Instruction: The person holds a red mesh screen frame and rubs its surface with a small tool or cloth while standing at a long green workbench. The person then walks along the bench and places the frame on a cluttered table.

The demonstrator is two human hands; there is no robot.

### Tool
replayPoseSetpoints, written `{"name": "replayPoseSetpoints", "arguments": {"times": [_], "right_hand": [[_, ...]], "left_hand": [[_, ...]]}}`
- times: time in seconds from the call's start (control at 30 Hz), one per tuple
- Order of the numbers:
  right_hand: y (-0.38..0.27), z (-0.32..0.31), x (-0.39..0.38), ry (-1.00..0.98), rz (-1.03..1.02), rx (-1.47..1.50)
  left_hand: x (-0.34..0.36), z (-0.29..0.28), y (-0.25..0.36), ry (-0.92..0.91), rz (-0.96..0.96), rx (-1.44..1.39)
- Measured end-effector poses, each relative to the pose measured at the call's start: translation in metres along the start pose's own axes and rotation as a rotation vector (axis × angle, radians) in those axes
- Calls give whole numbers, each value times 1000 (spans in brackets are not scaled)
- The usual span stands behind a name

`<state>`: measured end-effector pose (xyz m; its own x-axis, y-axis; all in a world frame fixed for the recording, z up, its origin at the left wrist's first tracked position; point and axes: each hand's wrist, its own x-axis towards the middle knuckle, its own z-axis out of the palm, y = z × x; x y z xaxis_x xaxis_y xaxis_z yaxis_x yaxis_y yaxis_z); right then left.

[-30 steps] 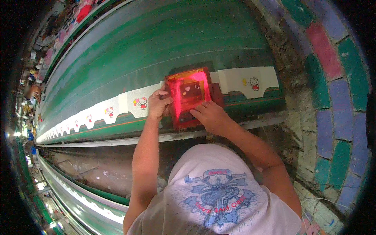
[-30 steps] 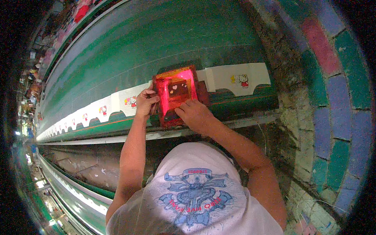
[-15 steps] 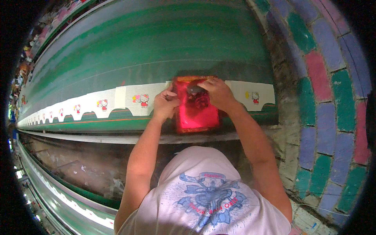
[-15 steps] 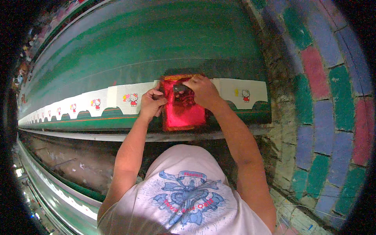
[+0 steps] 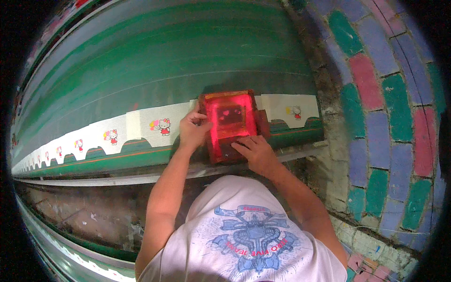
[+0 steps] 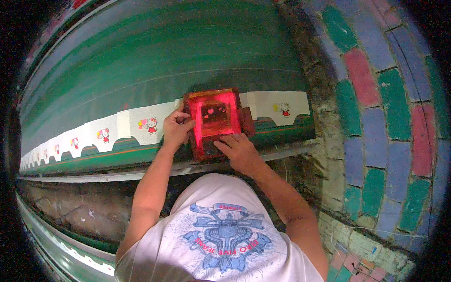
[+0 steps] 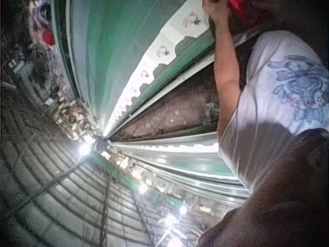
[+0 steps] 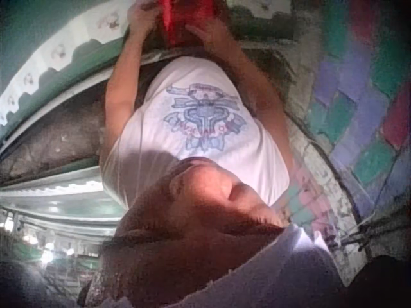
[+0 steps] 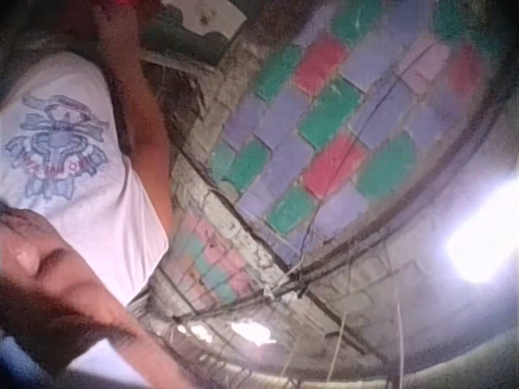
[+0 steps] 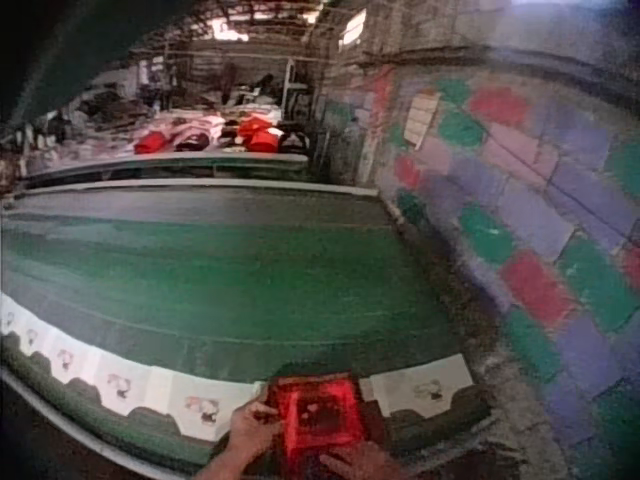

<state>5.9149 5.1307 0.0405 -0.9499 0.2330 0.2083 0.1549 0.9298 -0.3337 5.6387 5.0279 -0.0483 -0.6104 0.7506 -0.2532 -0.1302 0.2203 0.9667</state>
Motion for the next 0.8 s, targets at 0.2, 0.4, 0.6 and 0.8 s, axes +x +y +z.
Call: {"name": "replayPoseSetpoints", "arguments": {"times": [0.2,0.4,0.6,0.8], "right_hand": [[-11,-12,-4,-5,56,82],[5,-3,-16,191,24,199],[40,-15,-49,262,59,278],[110,-56,-118,284,131,226]], "left_hand": [[2,6,-2,56,134,-74],[-3,9,13,44,76,-123],[-3,51,19,34,287,-122],[-2,162,31,-18,298,-168]]}}
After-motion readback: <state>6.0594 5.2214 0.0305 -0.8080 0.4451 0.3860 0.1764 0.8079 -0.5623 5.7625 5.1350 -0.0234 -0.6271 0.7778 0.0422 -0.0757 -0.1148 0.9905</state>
